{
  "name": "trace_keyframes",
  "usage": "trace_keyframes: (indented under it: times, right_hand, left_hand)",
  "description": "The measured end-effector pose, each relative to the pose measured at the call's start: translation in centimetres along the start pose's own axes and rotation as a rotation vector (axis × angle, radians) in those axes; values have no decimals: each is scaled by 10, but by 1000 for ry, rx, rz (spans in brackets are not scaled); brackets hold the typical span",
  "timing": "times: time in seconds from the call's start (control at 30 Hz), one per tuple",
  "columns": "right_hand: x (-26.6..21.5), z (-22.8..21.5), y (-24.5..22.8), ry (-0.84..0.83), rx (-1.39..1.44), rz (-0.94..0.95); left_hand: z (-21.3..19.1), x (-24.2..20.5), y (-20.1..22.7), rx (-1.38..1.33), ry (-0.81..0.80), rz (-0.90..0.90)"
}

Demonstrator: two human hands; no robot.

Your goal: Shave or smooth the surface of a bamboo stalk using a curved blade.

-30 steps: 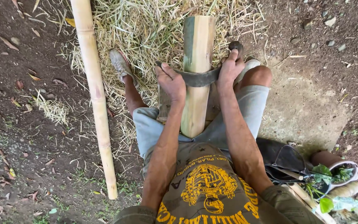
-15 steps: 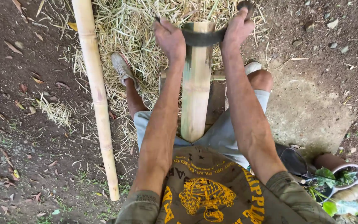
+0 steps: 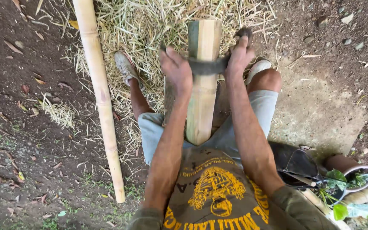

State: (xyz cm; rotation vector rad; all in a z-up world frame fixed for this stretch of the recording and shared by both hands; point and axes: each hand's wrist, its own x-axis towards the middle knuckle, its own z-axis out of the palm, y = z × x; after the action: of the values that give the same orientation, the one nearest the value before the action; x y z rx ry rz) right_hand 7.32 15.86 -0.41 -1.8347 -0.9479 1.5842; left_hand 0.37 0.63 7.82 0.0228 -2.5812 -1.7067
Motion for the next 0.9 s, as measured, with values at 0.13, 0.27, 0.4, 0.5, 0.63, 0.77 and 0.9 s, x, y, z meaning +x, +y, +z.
trace_keyframes:
  times: [0.13, 0.27, 0.4, 0.5, 0.63, 0.77, 0.9]
  right_hand:
    - [-29, -35, 15, -149, 161, -31]
    - [-43, -43, 13, -207, 182, 1]
    - [-20, -32, 23, -156, 157, 38]
    - [-9, -11, 9, -137, 169, 7]
    - [10, 14, -4, -158, 180, 39]
    - [29, 26, -9, -139, 132, 42]
    - [54, 57, -25, -111, 174, -23]
  left_hand:
    - [-27, -35, -11, 70, 30, 57]
    - [-36, -42, 1, 15, -36, -113]
    - [-25, -37, -11, 58, 2, 40]
    - [-11, -16, -6, -7, -53, -53]
    - [16, 5, -6, 85, 60, 47]
    - [35, 21, -8, -53, 16, -26]
    - [65, 45, -24, -65, 36, 127]
